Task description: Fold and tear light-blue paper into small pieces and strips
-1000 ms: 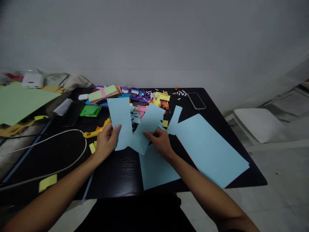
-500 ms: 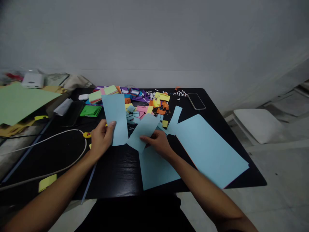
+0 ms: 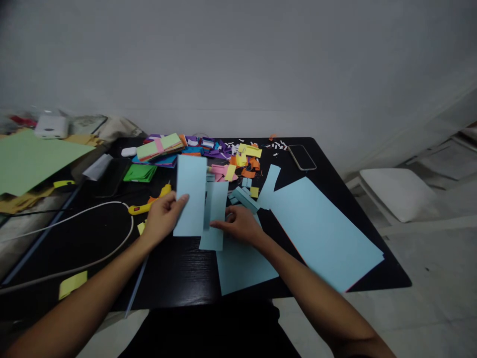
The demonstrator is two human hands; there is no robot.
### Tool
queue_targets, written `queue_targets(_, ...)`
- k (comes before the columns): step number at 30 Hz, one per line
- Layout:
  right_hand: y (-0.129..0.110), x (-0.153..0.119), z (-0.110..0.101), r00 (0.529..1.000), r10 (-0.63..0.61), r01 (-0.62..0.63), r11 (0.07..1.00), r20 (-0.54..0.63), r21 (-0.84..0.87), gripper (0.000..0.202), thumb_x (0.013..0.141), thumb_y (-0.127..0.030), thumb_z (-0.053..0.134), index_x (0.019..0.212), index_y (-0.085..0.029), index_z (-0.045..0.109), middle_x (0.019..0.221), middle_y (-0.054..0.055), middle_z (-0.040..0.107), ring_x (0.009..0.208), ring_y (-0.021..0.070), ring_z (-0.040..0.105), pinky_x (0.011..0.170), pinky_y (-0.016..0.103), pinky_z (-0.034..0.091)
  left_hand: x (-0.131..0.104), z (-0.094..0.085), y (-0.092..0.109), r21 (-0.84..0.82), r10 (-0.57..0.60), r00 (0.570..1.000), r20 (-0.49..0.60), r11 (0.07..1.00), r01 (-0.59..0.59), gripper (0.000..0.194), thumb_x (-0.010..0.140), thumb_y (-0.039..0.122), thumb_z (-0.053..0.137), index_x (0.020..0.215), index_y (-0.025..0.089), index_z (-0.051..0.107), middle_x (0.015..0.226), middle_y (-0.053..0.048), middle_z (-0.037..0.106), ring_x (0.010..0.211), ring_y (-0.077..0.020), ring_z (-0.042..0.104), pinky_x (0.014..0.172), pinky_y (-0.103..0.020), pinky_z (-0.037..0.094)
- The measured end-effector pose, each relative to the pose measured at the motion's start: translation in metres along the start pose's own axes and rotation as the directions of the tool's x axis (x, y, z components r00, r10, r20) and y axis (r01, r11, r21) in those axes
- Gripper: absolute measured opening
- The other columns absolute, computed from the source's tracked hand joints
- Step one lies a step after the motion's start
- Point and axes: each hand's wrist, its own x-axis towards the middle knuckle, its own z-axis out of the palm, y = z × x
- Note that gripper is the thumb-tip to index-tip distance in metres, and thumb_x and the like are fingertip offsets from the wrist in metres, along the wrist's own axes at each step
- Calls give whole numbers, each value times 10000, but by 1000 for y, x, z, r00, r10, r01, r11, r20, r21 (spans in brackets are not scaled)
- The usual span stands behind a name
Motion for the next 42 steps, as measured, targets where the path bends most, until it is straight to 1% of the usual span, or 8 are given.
queue_targets(3, 4, 3, -5, 942, -207, 141, 958, -264, -249, 378, 886, -557, 747, 743, -217, 668, 601, 18, 665, 547, 182, 612, 576, 324, 463, -7, 11, 4, 90, -3, 990, 139, 996, -9, 513, 929, 546, 590, 581, 221, 398, 523, 56, 345, 496, -113, 340, 483, -254, 244)
queue_targets(6, 12, 9, -16, 794, -389, 176, 883, -467, -436, 290, 967, -476, 652, 836, -220, 686, 752, 59, 720, 698, 226, 645, 698, 366, 496, -12, 16, 8, 188, 28, 977, 210, 980, -69, 548, 938, 557, 556, 549, 221, 366, 505, 51, 317, 502, -120, 341, 505, -265, 240)
queue_targets(9, 22, 16, -27, 715, -485, 139, 804, -503, -578, 205, 938, -411, 689, 918, -207, 695, 990, 130, 751, 951, 304, 644, 859, 440, 505, -14, 18, 11, 226, 49, 966, 255, 968, -109, 544, 947, 566, 535, 552, 219, 396, 487, 53, 329, 479, -119, 351, 518, -272, 246)
queue_targets(14, 29, 20, -34, 805, -424, 90, 779, -416, -620, 111, 882, -299, 752, 879, -206, 692, 979, 125, 746, 979, 319, 628, 892, 453, 491, -15, 15, 13, 288, 90, 964, 252, 944, -163, 569, 960, 564, 514, 520, 218, 414, 454, 42, 351, 440, -125, 364, 517, -286, 225)
queue_targets(23, 28, 21, -33, 796, -396, 143, 858, -457, -494, 151, 871, -290, 691, 989, -209, 739, 848, 65, 734, 812, 244, 632, 785, 378, 485, -9, 12, 8, 340, 88, 966, 244, 925, -170, 653, 967, 595, 470, 439, 228, 353, 418, 23, 311, 418, -135, 305, 516, -309, 175)
queue_targets(30, 9, 12, -25, 776, -323, 251, 946, -543, -204, 226, 880, -418, 698, 796, -211, 661, 711, 13, 623, 659, 181, 544, 668, 329, 452, -7, -5, 6, 34, 152, 954, 258, 985, -167, 253, 780, 288, 448, 537, 226, 481, 453, 12, 440, 471, -161, 453, 527, -301, 302)
queue_targets(37, -5, 4, -14, 954, -157, 244, 902, -256, 356, 301, 787, -465, 811, 832, -203, 670, 638, -37, 553, 567, 125, 470, 540, 277, 399, -8, 2, 4, -50, 229, 947, 227, 973, -223, 215, 792, 164, 439, 756, 195, 648, 629, -1, 642, 558, -157, 587, 569, -272, 448)
queue_targets(42, -10, -3, -5, 974, -193, 225, 873, -117, 432, 270, 740, -413, 881, 816, -215, 715, 699, -25, 586, 542, 109, 484, 502, 264, 408, -15, 8, 10, -13, 311, 925, 219, 949, -316, 209, 904, 208, 576, 1061, 186, 712, 779, -6, 685, 669, -141, 638, 629, -246, 501)
